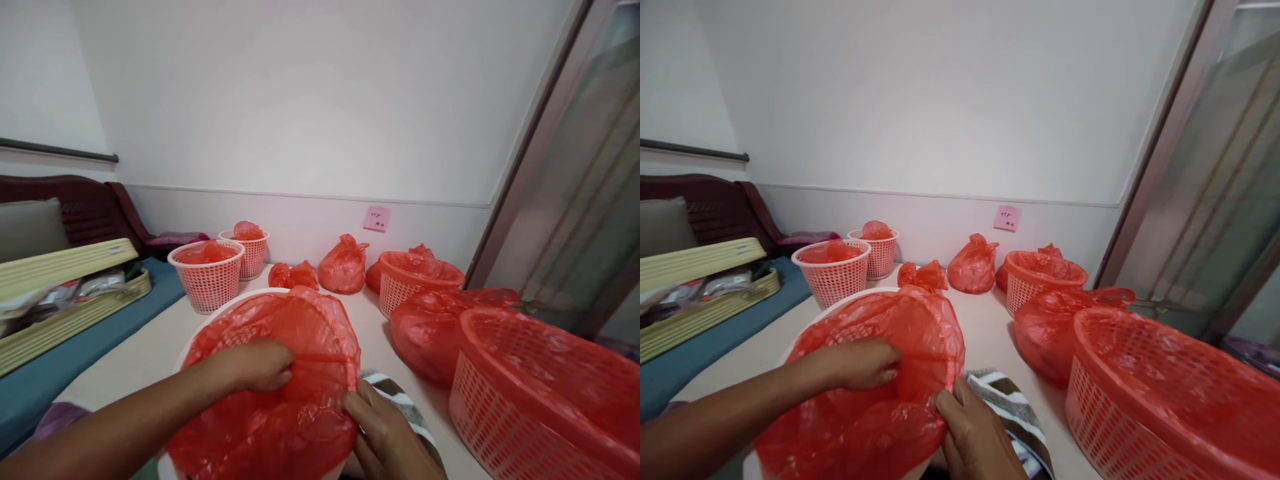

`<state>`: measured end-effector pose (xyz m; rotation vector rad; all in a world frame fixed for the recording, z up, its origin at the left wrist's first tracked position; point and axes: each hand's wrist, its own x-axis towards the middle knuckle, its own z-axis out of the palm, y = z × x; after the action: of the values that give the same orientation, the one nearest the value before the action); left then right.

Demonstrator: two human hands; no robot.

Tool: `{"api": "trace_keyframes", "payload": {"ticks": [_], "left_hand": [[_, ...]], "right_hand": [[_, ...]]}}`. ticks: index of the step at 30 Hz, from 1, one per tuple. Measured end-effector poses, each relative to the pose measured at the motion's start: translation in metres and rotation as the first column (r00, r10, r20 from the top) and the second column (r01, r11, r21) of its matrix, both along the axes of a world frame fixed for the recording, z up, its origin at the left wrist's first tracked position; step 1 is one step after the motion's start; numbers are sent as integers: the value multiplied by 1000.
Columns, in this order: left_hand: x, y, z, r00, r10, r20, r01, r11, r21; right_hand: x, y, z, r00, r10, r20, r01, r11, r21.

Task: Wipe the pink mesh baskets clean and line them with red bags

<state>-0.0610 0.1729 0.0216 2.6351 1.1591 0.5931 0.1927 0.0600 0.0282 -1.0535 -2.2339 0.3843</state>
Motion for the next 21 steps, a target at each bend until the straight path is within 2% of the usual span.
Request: {"api": "trace_keyframes", "payload": {"ticks": [2,4,6,8,11,13,15,18,21], "left_hand": [[-3,7,16,996,26,-82,-30,999,-45],[-11,18,24,985,114,-129,-125,988,-86],[-23,30,23,967,188,-169,-213,967,-142],[-35,35,20,956,207,-209,-250,946,-205],[-40,25,22,968,153,-199,-202,947,-250],[-35,10,32,985,113,-128,-138,966,-217],[-29,-5,49,994,109,-20,-111,986,-125],[-28,-14,76,971,174,163,-185,981,53],[-38,-4,90,945,198,259,-245,956,161]], "right_hand": [[0,1,0,1000,-10,10,10,1000,-19],[0,1,0,1000,-2,9,2,999,-36],[-1,2,-1,1000,16,1,-16,999,-50],[-2,3,-2,1000,24,-2,-24,998,-63],[-1,6,-5,1000,15,5,-15,997,-79],[-1,8,-6,1000,7,13,-6,996,-84],[0,9,-5,1000,7,15,-5,996,-91],[0,8,-1,1000,-2,13,4,994,-111],[-2,9,1,1000,-10,-17,9,995,-98]]}}
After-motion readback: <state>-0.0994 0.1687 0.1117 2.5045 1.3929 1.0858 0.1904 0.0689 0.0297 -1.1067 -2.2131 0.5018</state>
